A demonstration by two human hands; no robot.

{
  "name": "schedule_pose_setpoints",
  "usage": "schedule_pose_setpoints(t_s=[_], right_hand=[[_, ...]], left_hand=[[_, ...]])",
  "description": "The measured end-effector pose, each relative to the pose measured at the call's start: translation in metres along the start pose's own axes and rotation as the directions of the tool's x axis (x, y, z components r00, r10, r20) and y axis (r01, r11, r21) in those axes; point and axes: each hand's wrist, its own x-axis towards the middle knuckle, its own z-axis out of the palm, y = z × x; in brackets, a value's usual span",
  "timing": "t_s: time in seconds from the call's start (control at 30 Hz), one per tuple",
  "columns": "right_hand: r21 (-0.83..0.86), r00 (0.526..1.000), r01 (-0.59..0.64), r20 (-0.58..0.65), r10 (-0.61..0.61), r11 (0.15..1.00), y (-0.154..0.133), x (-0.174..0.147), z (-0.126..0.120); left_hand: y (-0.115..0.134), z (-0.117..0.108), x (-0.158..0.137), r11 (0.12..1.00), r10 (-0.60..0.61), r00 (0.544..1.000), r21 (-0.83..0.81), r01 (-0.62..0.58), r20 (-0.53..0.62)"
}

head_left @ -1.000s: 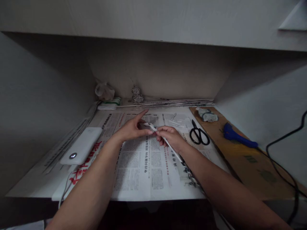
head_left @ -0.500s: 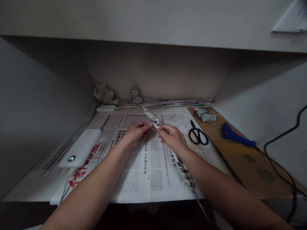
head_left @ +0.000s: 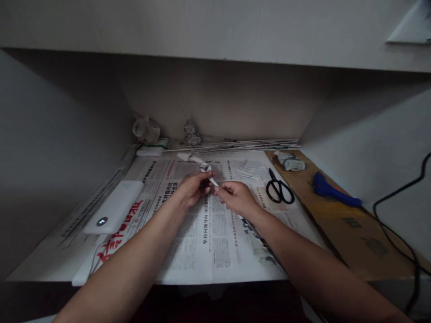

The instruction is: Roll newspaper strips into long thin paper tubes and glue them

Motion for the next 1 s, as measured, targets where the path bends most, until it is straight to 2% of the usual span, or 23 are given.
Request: schedule_pose_setpoints(t_s=[0.07, 0.13, 0.27, 0.37, 0.47, 0.77, 0.87, 1.0], right_hand=[[0.067, 0.999, -0.028, 0.048, 0.025, 0.997, -0.004, -0.003, 0.001], [0.219, 0.986, -0.122, 0.138, 0.093, 0.968, -0.008, -0.004, 0.001], [0.476, 0.925, -0.333, 0.332, 0.184, 0.814, -0.013, -0.005, -0.002], [0.551, 0.903, -0.382, 0.394, 0.172, 0.742, -0.012, -0.005, -0.004], [0.561, 0.917, -0.356, 0.366, 0.162, 0.747, -0.01, -0.005, -0.003], [0.467, 0.969, -0.239, 0.174, 0.177, 0.852, -0.015, -0.005, 0.003], [0.444, 0.992, -0.125, 0.068, 0.105, 0.887, -0.011, 0.0, 0.002], [0.485, 0.997, -0.005, -0.063, 0.041, 0.875, -0.005, 0.008, -0.002]], left_hand=[[0.002, -0.001, -0.001, 0.998, -0.06, 0.996, -0.029, 0.062, 0.058], [0.004, -0.001, -0.002, 0.994, -0.093, 0.986, -0.04, 0.099, 0.135], [0.006, 0.0, -0.007, 0.996, -0.073, 0.958, -0.029, 0.085, 0.278], [0.006, 0.001, -0.009, 0.998, -0.052, 0.953, -0.01, 0.057, 0.298], [0.006, 0.002, -0.01, 0.999, -0.039, 0.958, -0.016, 0.045, 0.286], [0.0, 0.003, -0.009, 1.0, 0.021, 0.96, -0.004, -0.02, 0.28], [-0.001, 0.003, -0.007, 1.0, 0.023, 0.962, -0.02, -0.018, 0.273], [-0.003, 0.006, -0.008, 0.999, 0.041, 0.966, -0.003, -0.041, 0.256]])
